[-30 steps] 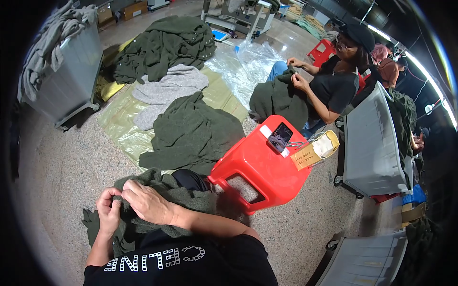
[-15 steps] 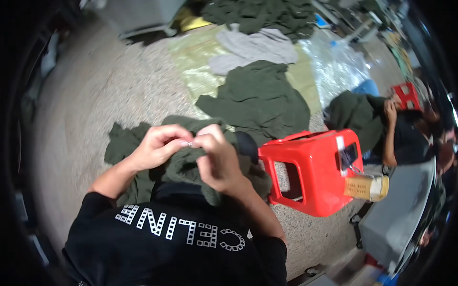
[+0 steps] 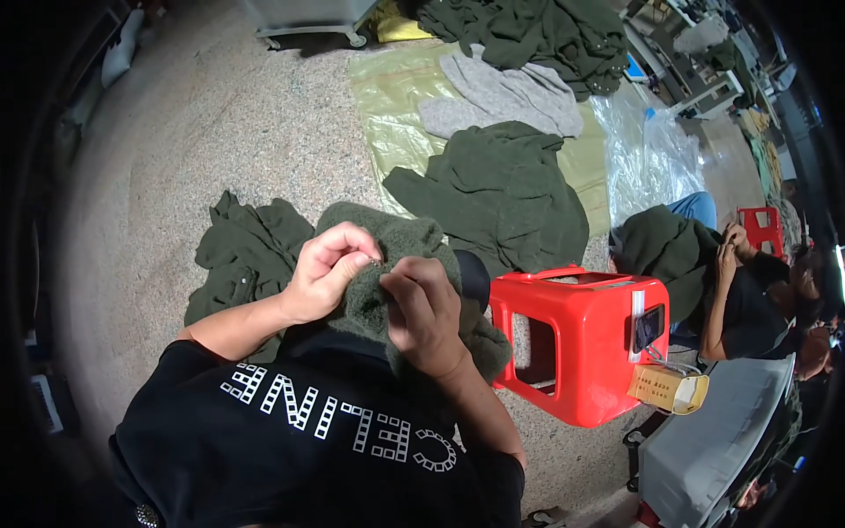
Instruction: Trimming loose threads from green garments using thread snips.
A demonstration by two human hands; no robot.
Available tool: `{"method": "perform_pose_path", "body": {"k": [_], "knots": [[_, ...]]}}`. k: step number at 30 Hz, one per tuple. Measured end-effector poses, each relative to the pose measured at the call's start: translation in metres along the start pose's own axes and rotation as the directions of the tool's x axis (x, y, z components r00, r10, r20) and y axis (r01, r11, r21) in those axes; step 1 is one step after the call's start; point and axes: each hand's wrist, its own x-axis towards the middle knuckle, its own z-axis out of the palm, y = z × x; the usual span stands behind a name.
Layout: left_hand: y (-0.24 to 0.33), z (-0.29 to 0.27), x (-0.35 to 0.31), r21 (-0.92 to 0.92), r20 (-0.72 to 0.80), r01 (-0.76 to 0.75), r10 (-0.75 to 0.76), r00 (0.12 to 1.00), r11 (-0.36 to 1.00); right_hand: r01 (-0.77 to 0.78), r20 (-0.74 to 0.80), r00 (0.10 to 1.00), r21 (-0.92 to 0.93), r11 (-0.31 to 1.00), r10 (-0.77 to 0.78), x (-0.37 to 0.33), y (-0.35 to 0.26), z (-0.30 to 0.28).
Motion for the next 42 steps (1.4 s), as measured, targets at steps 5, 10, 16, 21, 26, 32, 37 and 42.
{"method": "perform_pose_path", "body": {"k": [5, 10, 16, 21, 26, 32, 37, 42], "knots": [[0.007, -0.006, -0.001, 0.147, 0.108, -0.191, 0.177, 0.978, 0.971, -0.05, 0.031, 0.998, -0.044, 0.998, 0.051, 0.006, -0.007, -0.005], [0.017, 0.001, -0.005, -0.04, 0.217, -0.095, 0.101, 0.971, 0.995, 0.045, -0.028, 0.998, -0.118, 0.992, -0.048, -0.004, 0.003, -0.002], [0.021, 0.003, -0.007, 0.355, 0.243, -0.166, 0.08, 0.967, 0.92, 0.072, 0.005, 0.997, -0.124, 0.99, -0.072, -0.004, 0.0, -0.003], [0.032, -0.003, 0.001, 0.614, 0.183, -0.234, 0.153, 0.971, 0.754, -0.081, 0.007, 0.997, -0.034, 0.996, 0.081, 0.001, 0.001, -0.009], [0.044, -0.035, 0.014, 0.585, 0.063, -0.071, 0.043, 0.997, 0.808, -0.635, 0.554, 0.646, 0.009, 0.772, 0.525, 0.006, -0.003, -0.059], [0.049, -0.049, 0.005, 0.639, 0.331, -0.078, -0.182, 0.926, 0.765, -0.601, 0.316, 0.707, -0.205, 0.773, 0.633, -0.013, 0.006, -0.088], [0.034, -0.054, 0.004, 0.47, -0.058, 0.191, -0.186, 0.981, 0.862, -0.652, 0.129, 0.741, -0.1, 0.752, 0.659, -0.012, -0.02, -0.092], [0.03, -0.049, 0.004, 0.734, -0.012, -0.078, 0.127, 0.992, 0.675, -0.554, -0.041, 0.833, -0.054, 0.831, 0.552, -0.003, -0.041, -0.097]]}}
